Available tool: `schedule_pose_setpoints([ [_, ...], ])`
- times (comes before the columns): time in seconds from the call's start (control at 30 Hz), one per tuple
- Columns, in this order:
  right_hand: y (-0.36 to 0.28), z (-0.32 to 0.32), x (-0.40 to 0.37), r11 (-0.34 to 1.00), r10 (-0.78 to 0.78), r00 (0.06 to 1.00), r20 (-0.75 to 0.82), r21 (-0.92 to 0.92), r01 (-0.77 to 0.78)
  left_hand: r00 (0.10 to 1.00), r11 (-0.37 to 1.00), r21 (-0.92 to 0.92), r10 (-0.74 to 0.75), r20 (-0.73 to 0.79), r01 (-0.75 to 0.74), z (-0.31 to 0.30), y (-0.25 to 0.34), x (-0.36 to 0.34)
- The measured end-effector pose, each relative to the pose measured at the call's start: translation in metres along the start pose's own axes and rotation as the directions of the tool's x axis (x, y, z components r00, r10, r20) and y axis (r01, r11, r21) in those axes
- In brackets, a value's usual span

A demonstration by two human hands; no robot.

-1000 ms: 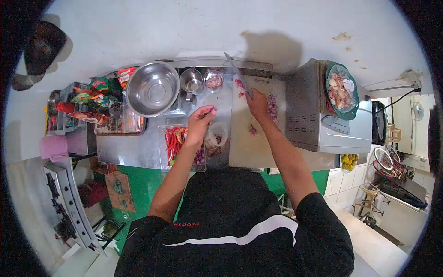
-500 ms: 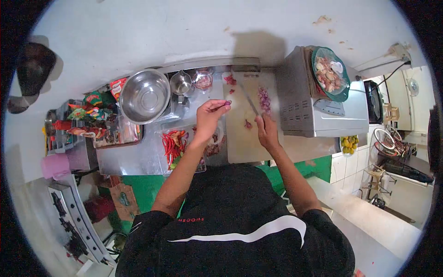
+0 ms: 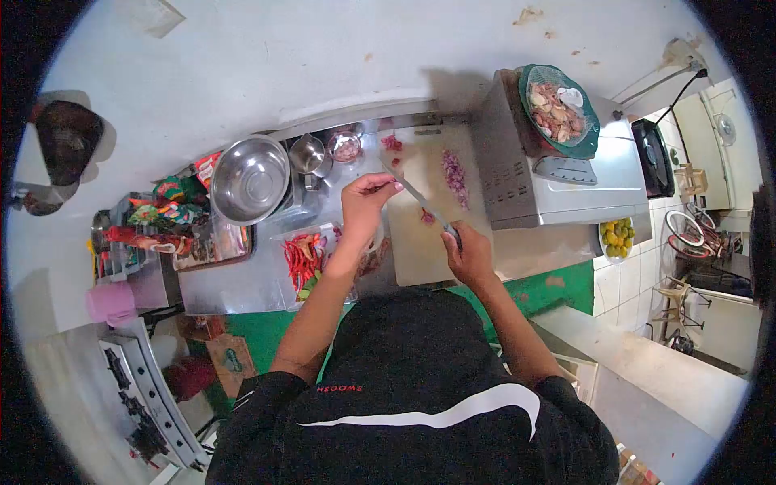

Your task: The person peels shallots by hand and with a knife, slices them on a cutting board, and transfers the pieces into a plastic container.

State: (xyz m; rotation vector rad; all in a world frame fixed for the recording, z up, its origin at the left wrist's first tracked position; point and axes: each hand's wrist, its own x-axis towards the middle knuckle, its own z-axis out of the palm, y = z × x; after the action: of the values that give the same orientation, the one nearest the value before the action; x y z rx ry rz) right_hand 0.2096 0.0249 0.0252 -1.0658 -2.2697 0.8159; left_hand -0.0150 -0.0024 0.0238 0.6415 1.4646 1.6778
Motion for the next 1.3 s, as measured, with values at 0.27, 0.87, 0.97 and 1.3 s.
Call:
schedule_pose_setpoints([
  [0.27, 0.001, -0.005, 0.002, 0.995, -0.065, 0.998, -0.005, -0.077, 0.064, 0.993, 0.997, -0.012, 0.071, -0.091, -0.073, 0.006, 0.011, -0.013],
  [0.87, -0.011, -0.032, 0.021, 0.996, -0.040, 0.996, 0.078, 0.084, 0.033, 0.962, 0.963, 0.191, 0.224, -0.155, -0.193, 0.021, 0.004, -0.021],
  [0.97, -0.004, -0.026, 0.019, 0.998, -0.014, 0.993, 0.114, 0.069, 0.006, 0.967, 0.975, 0.145, 0.195, -0.167, -0.171, 0.023, -0.005, -0.021],
  [1.3, 0.009, -0.030, 0.019, 1.000, 0.019, 0.994, 0.105, 0.006, -0.020, 0.975, 0.976, 0.175, 0.159, -0.156, -0.131, 0.033, 0.003, -0.026],
])
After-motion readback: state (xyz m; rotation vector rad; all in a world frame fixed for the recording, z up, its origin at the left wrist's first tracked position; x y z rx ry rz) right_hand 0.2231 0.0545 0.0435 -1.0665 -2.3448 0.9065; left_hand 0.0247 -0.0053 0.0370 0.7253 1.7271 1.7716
